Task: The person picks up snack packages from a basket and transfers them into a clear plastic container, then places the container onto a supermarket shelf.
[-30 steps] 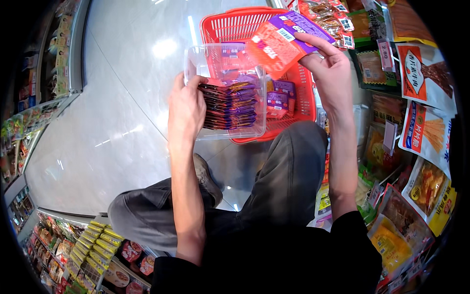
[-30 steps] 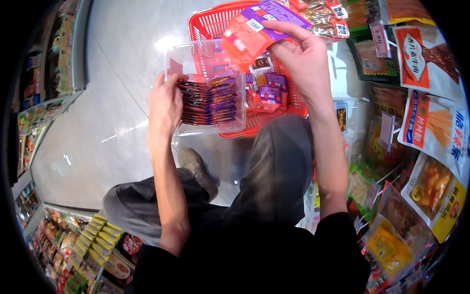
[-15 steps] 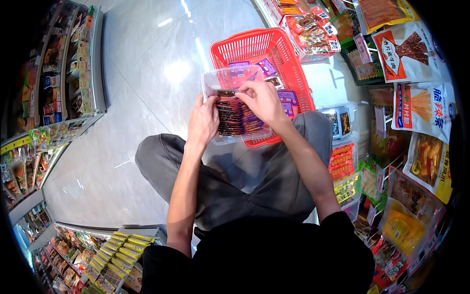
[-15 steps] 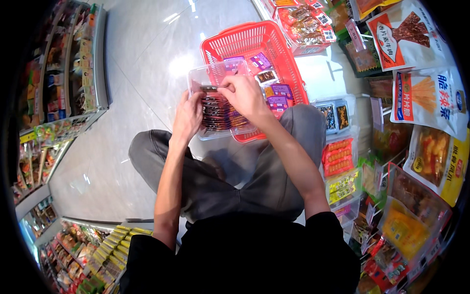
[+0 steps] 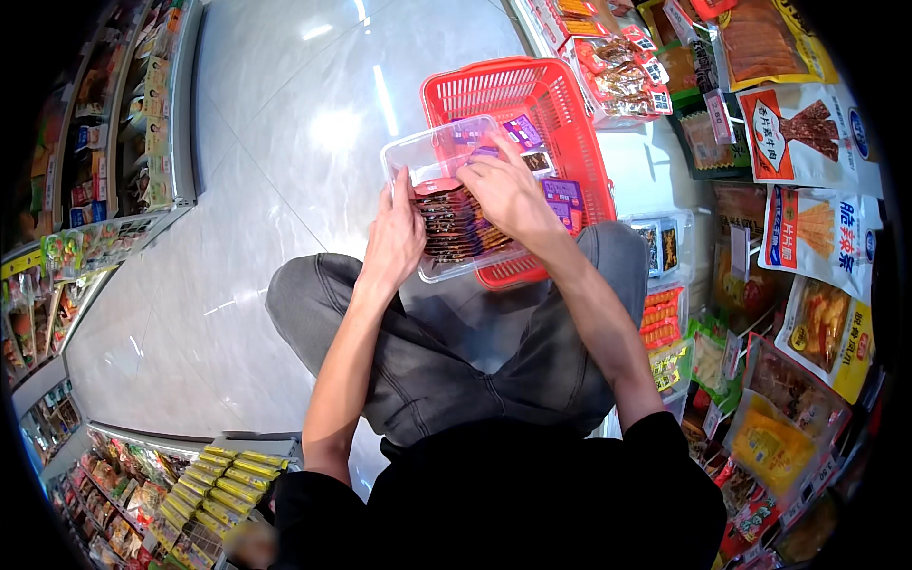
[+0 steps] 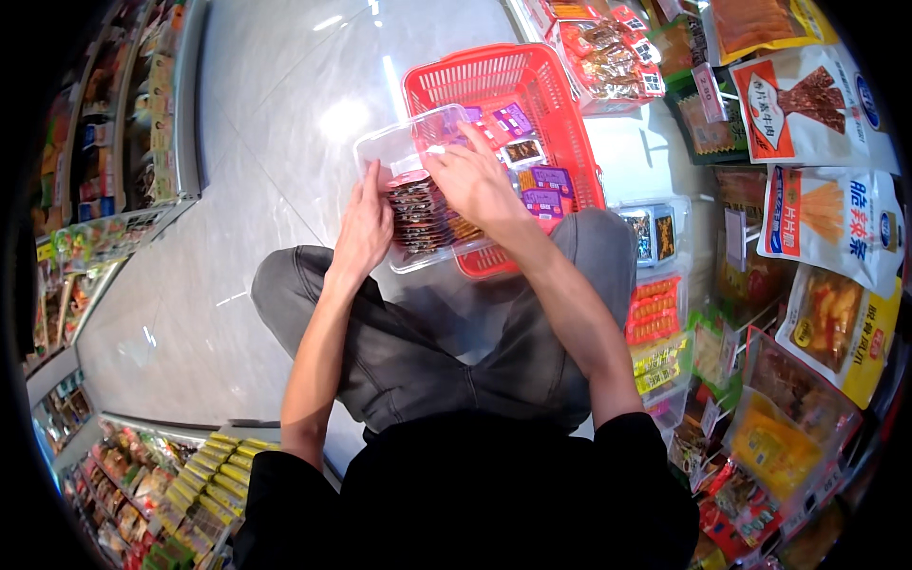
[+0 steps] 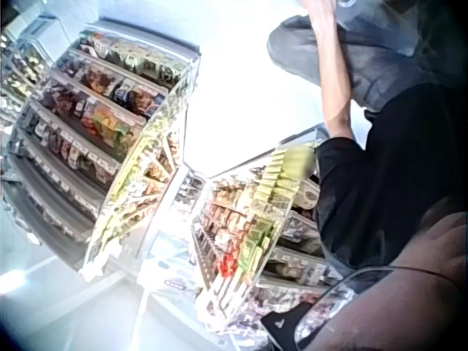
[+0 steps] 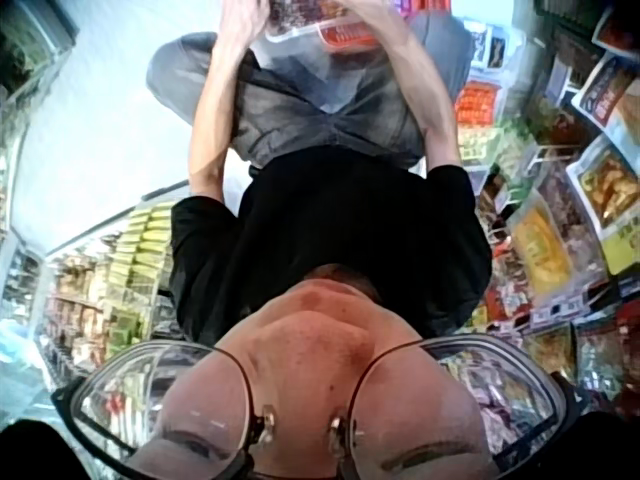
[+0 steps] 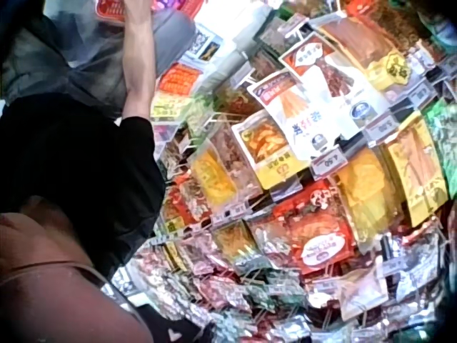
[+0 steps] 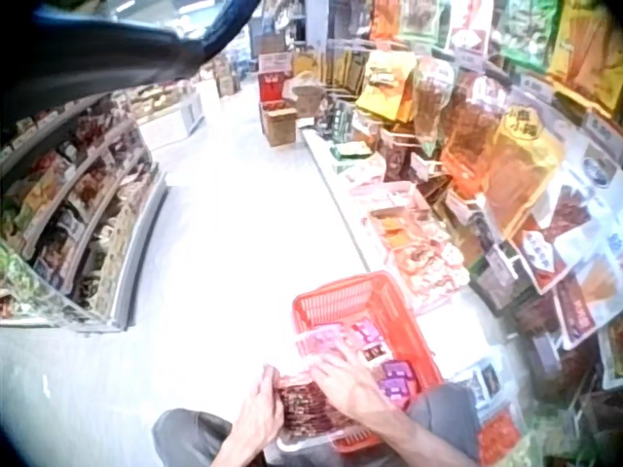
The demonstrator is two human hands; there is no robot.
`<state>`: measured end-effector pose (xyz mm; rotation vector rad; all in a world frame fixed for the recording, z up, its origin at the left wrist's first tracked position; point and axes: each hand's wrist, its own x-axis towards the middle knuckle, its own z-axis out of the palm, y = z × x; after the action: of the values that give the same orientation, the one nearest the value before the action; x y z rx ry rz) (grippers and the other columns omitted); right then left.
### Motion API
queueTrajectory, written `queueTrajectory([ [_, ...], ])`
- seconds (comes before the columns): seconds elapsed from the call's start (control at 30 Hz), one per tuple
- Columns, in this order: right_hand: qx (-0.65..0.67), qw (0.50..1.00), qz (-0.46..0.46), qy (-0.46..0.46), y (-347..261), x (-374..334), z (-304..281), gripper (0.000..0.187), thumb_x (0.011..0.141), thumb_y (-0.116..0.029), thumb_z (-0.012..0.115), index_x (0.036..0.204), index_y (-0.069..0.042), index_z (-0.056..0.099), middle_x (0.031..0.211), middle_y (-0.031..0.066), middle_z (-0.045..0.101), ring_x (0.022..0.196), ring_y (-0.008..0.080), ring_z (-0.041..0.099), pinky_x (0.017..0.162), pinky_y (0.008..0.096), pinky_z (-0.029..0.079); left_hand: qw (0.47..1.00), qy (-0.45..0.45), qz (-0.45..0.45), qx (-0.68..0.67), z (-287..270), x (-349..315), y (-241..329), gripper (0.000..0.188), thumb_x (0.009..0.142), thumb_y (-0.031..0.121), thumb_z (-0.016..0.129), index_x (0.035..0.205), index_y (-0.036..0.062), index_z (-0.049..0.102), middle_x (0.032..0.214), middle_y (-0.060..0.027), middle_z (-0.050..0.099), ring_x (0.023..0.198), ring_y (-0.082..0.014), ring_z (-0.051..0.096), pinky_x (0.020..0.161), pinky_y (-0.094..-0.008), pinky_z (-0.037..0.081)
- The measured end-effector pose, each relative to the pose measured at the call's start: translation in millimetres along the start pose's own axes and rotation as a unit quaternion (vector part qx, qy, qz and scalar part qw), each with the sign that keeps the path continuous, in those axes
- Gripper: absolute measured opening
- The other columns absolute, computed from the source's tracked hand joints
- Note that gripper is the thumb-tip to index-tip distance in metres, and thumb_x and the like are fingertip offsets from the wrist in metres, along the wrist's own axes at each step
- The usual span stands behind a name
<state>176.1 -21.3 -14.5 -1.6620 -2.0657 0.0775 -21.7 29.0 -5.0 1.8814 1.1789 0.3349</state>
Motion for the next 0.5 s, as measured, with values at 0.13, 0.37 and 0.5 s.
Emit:
queueTrajectory([
  [0.13, -0.009, 1.000, 0.015, -0.014, 1.2, 9.2, -3.7, 0.018, 0.079, -0.002, 0.057, 0.095, -0.003, 0.063, 0.078, 0.0118, 0.067, 0.085, 0.0284, 0.066, 0.097, 0.0455, 0.045, 0.954, 0.112, 0.118, 0.253, -0.1, 9.4, -5.9, 0.050, 0.090, 0.013, 0.053, 0.139, 0.0046, 0.047, 0.143, -0.0318, 0.039, 0.137, -0.0449, 0.032, 0.108, -0.0579, 0.030],
  [0.37, 0.004, 0.993, 0.058, 0.101, -7.4, 6.2, -13.3, 0.023, 0.073, 0.000, 0.058, 0.095, -0.005, 0.064, 0.078, 0.0129, 0.066, 0.081, 0.0301, 0.065, 0.082, 0.0410, 0.049, 0.922, 0.111, 0.156, 0.336, -0.2, 16.6, -9.3, 0.047, 0.088, 0.017, 0.057, 0.134, 0.0080, 0.053, 0.151, -0.0254, 0.035, 0.142, -0.0420, 0.029, 0.108, -0.0602, 0.028],
  [0.5, -0.013, 0.979, 0.052, 0.197, -9.4, 6.3, -25.9, 0.023, 0.075, 0.004, 0.060, 0.095, -0.004, 0.066, 0.080, 0.0136, 0.066, 0.080, 0.0312, 0.066, 0.077, 0.0396, 0.051, 0.947, 0.111, 0.133, 0.270, 6.1, 19.3, -13.7, 0.033, 0.090, 0.018, 0.056, 0.121, 0.0058, 0.057, 0.134, -0.0244, 0.052, 0.121, -0.0442, 0.052, 0.094, -0.0557, 0.045],
])
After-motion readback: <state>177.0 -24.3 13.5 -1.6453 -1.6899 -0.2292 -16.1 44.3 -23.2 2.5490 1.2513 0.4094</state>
